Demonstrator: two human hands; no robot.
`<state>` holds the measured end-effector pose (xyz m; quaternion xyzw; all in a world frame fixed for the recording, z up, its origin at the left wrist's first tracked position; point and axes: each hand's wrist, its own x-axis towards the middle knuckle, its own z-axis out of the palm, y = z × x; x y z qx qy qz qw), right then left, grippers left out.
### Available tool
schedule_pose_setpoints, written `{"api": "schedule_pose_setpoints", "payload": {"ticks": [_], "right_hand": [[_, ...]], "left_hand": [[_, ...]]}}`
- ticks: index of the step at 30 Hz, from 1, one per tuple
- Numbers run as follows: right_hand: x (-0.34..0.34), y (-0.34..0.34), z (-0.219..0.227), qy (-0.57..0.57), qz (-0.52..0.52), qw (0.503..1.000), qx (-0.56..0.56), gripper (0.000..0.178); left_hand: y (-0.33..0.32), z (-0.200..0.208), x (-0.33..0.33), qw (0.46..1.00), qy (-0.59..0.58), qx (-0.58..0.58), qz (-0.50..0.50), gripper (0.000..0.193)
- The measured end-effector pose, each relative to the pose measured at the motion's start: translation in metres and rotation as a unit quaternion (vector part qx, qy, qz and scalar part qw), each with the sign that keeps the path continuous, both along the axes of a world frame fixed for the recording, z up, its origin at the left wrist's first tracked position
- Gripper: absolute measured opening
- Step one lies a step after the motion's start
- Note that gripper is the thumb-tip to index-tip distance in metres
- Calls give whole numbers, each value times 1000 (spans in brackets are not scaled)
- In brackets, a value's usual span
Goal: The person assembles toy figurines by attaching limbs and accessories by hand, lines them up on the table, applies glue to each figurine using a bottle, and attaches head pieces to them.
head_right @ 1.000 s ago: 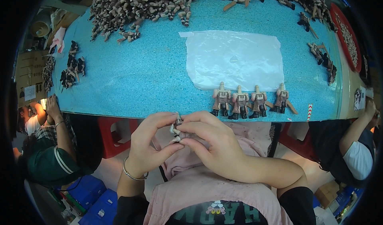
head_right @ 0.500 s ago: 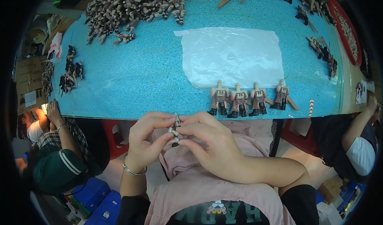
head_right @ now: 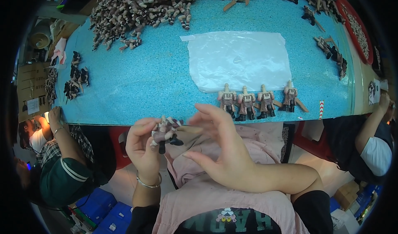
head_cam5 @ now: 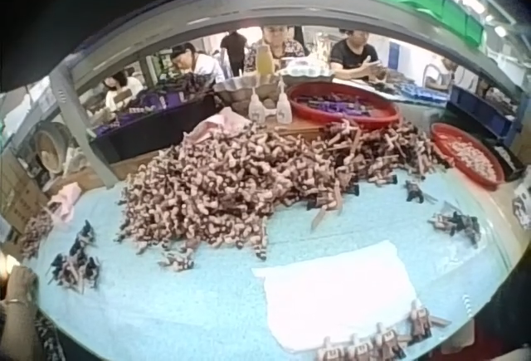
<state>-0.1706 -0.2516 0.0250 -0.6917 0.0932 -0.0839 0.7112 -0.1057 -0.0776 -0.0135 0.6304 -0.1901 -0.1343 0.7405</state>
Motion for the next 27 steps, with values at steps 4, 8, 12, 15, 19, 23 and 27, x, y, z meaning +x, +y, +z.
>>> {"api": "schedule_pose_setpoints", "payload": {"ticks": [4, 8, 12, 15, 19, 23, 27], "right_hand": [[-2, -18, -2, 225, 154, 867, 417, 16], [-8, -18, -3, 173, 173, 909, 337, 26], [-8, -24, -11, 79, 242, 934, 251, 29], [-11, -24, -10, 92, 252, 927, 262, 30], [-10, -27, -10, 81, 260, 940, 205, 30], [-13, -26, -9, 126, 258, 934, 215, 30], [-12, -26, -13, 151, 250, 931, 218, 29]], "left_hand": [[-9, 5, -21, 997, -18, -3, 79, 24], [-4, 3, -26, 997, -30, 26, 64, 22], [-7, 8, -19, 998, 5, 55, -28, 29], [-16, 15, -6, 959, 233, -75, -144, 20], [-11, 10, -3, 953, 220, -92, -186, 15], [-11, 19, -8, 961, 192, -64, -188, 13], [-16, 31, -12, 960, 244, 2, -134, 33]]}}
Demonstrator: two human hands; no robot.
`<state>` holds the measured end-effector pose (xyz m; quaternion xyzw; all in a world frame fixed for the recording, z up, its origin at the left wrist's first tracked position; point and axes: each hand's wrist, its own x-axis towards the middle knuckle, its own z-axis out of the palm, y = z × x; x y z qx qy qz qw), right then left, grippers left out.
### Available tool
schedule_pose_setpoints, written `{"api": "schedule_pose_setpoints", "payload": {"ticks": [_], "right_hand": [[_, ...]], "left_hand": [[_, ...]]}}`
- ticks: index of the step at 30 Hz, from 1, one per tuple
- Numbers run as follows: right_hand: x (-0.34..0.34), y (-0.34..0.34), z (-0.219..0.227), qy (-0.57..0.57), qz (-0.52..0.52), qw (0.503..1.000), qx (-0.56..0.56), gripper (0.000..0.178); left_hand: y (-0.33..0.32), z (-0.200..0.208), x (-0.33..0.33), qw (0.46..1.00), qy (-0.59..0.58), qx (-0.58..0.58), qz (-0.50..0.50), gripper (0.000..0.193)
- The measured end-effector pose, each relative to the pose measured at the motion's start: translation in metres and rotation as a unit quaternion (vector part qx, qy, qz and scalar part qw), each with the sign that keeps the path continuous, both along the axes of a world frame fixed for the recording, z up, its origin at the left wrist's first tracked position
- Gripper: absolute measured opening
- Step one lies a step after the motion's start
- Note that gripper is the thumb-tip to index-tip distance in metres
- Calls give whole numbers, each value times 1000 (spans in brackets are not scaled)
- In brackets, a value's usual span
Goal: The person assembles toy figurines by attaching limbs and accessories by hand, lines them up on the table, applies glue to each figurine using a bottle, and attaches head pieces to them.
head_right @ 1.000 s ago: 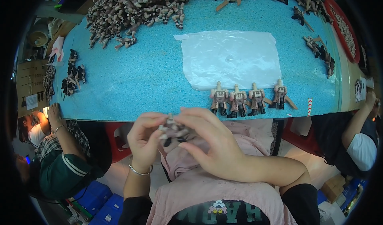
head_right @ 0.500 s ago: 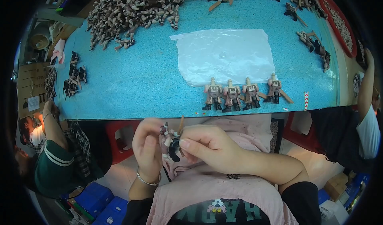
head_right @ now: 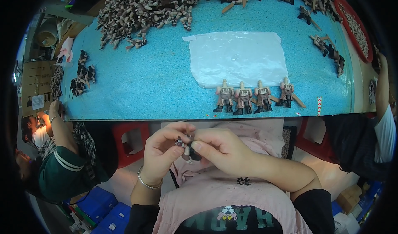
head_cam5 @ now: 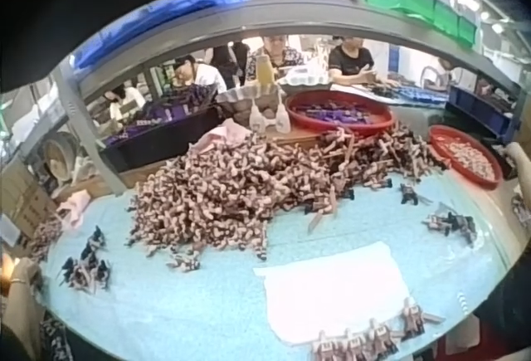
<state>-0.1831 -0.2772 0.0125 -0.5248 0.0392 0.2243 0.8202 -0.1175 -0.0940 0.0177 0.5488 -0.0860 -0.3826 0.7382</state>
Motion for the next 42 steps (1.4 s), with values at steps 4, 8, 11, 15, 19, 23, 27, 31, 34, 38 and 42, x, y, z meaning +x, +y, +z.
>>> {"api": "schedule_pose_setpoints", "payload": {"ticks": [4, 8, 11, 15, 19, 23, 27, 31, 34, 38, 42], "right_hand": [[2, 11, -5, -123, -77, 981, -126, 12], [3, 6, -2, -164, -72, 963, -203, 37], [1, 8, 0, -178, -76, 958, -211, 41], [-1, 10, 4, -149, -99, 968, -173, 43], [5, 5, 10, -222, -87, 946, -220, 47], [4, 4, 4, -241, -89, 938, -232, 48], [5, 3, 4, -258, -90, 926, -261, 47], [3, 1, 10, -169, -94, 961, -200, 45], [19, -27, 15, -255, -86, 921, -283, 37], [61, -75, 34, -326, -149, 842, -403, 20], [128, -99, 30, -352, -125, 773, -513, 17]], "left_hand": [[-7, -10, -10, 990, -80, -25, 111, 66], [-1, -13, -14, 991, -88, 14, 99, 60], [1, -14, -4, 995, -93, -32, -21, 58], [6, -16, -3, 997, -46, -49, -38, 51], [5, -19, -6, 996, -81, -31, -9, 46], [2, -25, -9, 993, -106, -40, 17, 43], [0, -26, -10, 994, -84, -60, 26, 42], [-3, -26, -10, 994, -77, -68, 38, 43], [-5, -28, -4, 991, -105, -70, 42, 44], [-7, -23, -1, 995, -71, -31, 68, 47], [-7, -22, 1, 997, -14, -17, 70, 45]]}}
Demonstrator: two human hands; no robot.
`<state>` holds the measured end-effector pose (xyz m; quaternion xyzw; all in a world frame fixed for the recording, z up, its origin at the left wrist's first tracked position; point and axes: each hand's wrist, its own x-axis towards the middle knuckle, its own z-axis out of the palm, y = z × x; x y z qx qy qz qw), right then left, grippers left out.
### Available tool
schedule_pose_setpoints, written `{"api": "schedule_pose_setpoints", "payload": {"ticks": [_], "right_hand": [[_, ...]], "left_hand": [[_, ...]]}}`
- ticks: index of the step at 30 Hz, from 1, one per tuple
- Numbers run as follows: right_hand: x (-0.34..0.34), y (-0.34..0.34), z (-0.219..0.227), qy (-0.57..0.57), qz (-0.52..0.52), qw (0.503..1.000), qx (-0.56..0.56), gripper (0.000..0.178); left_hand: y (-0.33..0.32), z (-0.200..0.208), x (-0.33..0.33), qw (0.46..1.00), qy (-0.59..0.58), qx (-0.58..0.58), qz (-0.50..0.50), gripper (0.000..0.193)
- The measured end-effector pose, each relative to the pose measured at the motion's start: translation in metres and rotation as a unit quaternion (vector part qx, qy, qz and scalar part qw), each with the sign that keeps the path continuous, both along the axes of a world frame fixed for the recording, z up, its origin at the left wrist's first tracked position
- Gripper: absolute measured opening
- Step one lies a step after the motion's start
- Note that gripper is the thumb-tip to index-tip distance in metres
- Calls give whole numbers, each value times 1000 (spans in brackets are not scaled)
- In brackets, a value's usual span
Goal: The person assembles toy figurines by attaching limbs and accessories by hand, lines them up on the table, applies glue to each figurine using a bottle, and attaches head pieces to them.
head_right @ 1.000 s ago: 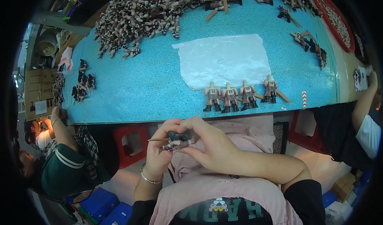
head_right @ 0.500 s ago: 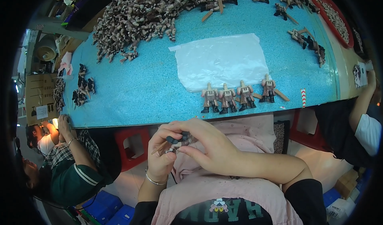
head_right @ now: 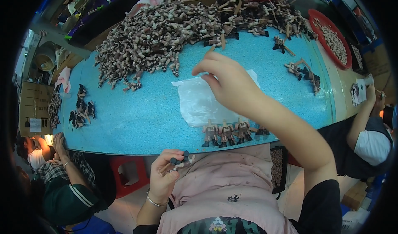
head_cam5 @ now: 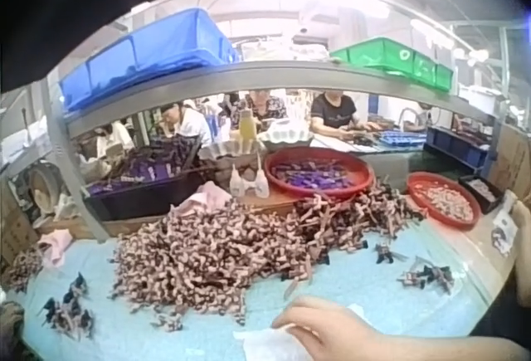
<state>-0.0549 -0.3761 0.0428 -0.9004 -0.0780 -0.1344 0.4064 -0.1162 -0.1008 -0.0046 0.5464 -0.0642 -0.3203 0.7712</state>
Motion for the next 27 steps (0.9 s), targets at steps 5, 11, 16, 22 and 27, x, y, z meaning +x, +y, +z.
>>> {"api": "schedule_pose_setpoints", "payload": {"ticks": [5, 11, 16, 22, 27], "right_hand": [[62, 22, -20, 8, 3, 988, -152, 14], [93, 48, -29, 109, -168, 952, -232, 39], [102, 40, -30, 160, -179, 935, -263, 25], [99, 21, -43, 154, -169, 956, -186, 22], [59, 5, -31, 48, -100, 993, -44, 16]], "left_hand": [[3, -3, 2, 999, 10, -30, -15, 42], [4, 4, 3, 998, 40, -39, 10, 46], [0, 13, 7, 996, 56, -68, 2, 51], [-1, 17, 3, 994, 68, -87, 1, 50], [0, 16, -2, 994, 70, -87, 7, 50]]}}
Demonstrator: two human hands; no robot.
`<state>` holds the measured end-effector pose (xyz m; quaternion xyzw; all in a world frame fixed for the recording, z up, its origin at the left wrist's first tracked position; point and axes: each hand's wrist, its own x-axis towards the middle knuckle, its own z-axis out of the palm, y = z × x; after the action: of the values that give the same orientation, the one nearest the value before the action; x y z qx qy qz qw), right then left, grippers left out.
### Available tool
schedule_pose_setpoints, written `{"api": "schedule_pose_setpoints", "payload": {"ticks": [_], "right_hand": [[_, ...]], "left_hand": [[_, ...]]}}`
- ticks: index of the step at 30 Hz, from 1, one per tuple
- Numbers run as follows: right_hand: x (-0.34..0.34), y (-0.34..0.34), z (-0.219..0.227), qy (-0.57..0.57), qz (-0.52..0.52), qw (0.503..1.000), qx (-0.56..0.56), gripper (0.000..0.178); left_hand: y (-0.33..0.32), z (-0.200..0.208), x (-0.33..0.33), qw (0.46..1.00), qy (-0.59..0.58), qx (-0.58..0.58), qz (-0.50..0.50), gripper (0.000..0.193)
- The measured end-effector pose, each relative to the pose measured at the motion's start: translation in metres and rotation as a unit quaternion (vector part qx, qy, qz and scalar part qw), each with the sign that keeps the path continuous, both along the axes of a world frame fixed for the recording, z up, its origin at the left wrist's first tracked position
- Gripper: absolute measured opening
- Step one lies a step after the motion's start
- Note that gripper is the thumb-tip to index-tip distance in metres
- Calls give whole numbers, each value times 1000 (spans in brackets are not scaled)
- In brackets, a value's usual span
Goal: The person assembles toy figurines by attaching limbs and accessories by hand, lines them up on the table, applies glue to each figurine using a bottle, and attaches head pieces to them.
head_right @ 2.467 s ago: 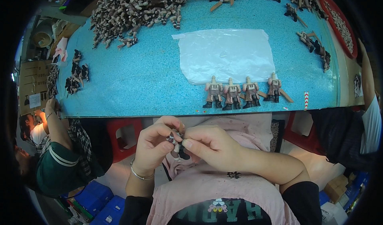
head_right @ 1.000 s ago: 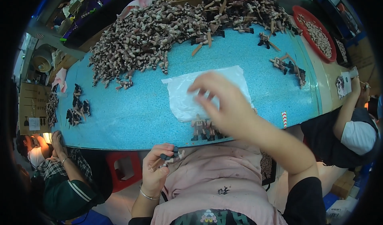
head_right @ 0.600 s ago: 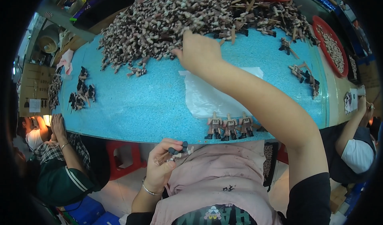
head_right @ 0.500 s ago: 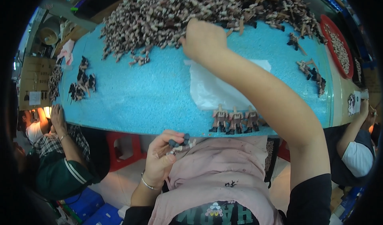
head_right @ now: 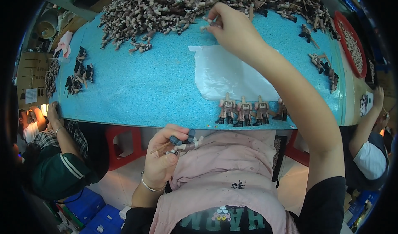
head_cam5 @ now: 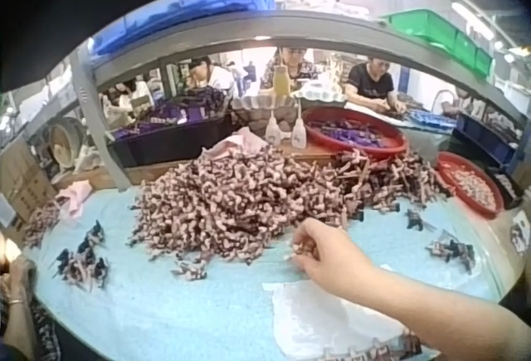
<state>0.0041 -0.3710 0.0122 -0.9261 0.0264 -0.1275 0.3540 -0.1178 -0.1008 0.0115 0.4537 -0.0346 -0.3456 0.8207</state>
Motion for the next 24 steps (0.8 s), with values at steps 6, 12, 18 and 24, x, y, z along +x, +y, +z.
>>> {"api": "schedule_pose_setpoints", "payload": {"ticks": [6, 12, 18, 24], "right_hand": [[-80, -25, 16, 49, 26, 998, 1, 16], [-99, -26, 10, 80, 12, 997, -7, 15], [-92, -20, 5, 35, 48, 997, -54, 12], [-106, -28, 6, 41, -23, 993, 113, 13]], "left_hand": [[4, -11, -5, 1000, -1, -8, -14, 42], [-3, -12, -3, 1000, -7, -3, -18, 43], [-3, -6, -5, 1000, -4, -2, -7, 42], [5, -4, 6, 995, -68, 72, 31, 46]]}}
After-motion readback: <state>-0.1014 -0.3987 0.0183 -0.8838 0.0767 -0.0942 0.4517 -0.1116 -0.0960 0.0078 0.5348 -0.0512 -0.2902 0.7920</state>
